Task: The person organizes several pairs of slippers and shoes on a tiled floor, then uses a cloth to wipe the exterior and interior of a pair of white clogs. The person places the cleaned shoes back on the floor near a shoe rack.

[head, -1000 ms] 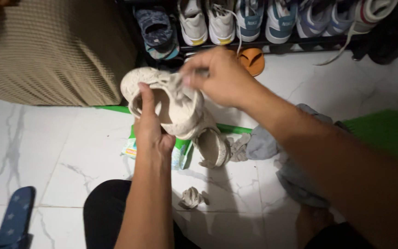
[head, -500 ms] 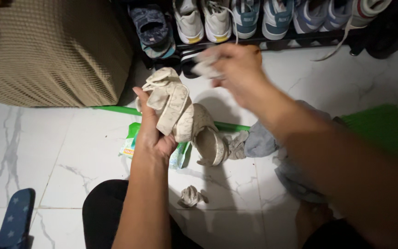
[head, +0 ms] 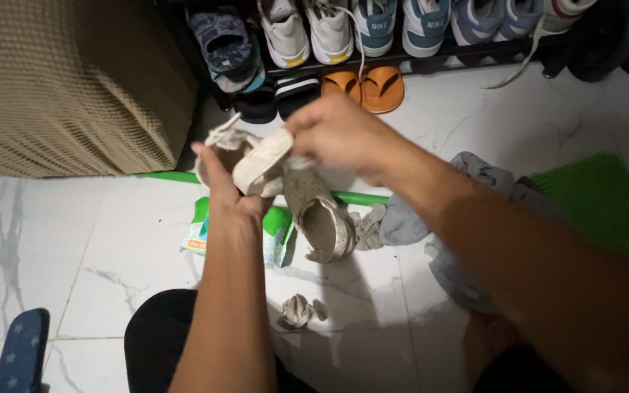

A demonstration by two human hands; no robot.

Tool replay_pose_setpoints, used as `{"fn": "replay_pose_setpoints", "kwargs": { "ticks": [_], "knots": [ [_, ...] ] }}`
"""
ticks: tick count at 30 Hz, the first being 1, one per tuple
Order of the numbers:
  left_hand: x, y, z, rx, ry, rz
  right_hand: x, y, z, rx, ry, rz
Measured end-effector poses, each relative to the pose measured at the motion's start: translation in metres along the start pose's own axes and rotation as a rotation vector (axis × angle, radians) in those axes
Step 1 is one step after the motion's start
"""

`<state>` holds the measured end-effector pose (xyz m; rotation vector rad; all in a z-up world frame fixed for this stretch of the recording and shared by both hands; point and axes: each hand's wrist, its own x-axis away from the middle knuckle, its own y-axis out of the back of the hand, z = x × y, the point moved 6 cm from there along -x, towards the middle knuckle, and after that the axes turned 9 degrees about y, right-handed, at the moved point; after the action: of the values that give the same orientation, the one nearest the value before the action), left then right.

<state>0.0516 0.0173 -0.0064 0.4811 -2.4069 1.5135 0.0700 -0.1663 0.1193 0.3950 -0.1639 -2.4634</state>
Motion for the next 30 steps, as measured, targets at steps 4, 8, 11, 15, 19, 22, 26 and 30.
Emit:
{"fn": "replay_pose_setpoints", "kwargs": {
  "ticks": [4, 8, 11, 15, 19, 22, 26, 30],
  "knots": [
    [0.018, -0.026, -0.011, -0.026, -0.148, 0.136, 0.005, 0.008, 0.007, -0.561, 0.011, 0.217],
    [0.036, -0.041, -0.012, -0.061, -0.202, 0.081, -0.002, 0.017, 0.035, -0.022, 0.144, 0.128],
    [0.052, -0.052, -0.012, -0.089, -0.206, 0.145, -0.005, 0.018, 0.056, 0.079, 0.265, 0.013],
    [0.064, -0.058, -0.014, -0.119, -0.217, 0.152, -0.007, 0.012, 0.058, 0.015, 0.245, 0.007],
    [0.072, -0.062, -0.012, -0.125, -0.223, 0.142, -0.003, 0.006, 0.057, 0.158, 0.297, 0.039],
    [0.076, -0.067, -0.01, -0.11, -0.229, 0.144, -0.005, 0.003, 0.054, 0.056, 0.28, -0.023],
    [0.08, -0.082, -0.01, -0.144, -0.356, 0.083, -0.003, 0.004, 0.056, 0.455, 0.308, -0.144],
    [0.08, -0.094, -0.017, -0.111, -0.434, 0.11, -0.007, 0.017, 0.041, 0.181, 0.023, -0.24]
  ]
}}
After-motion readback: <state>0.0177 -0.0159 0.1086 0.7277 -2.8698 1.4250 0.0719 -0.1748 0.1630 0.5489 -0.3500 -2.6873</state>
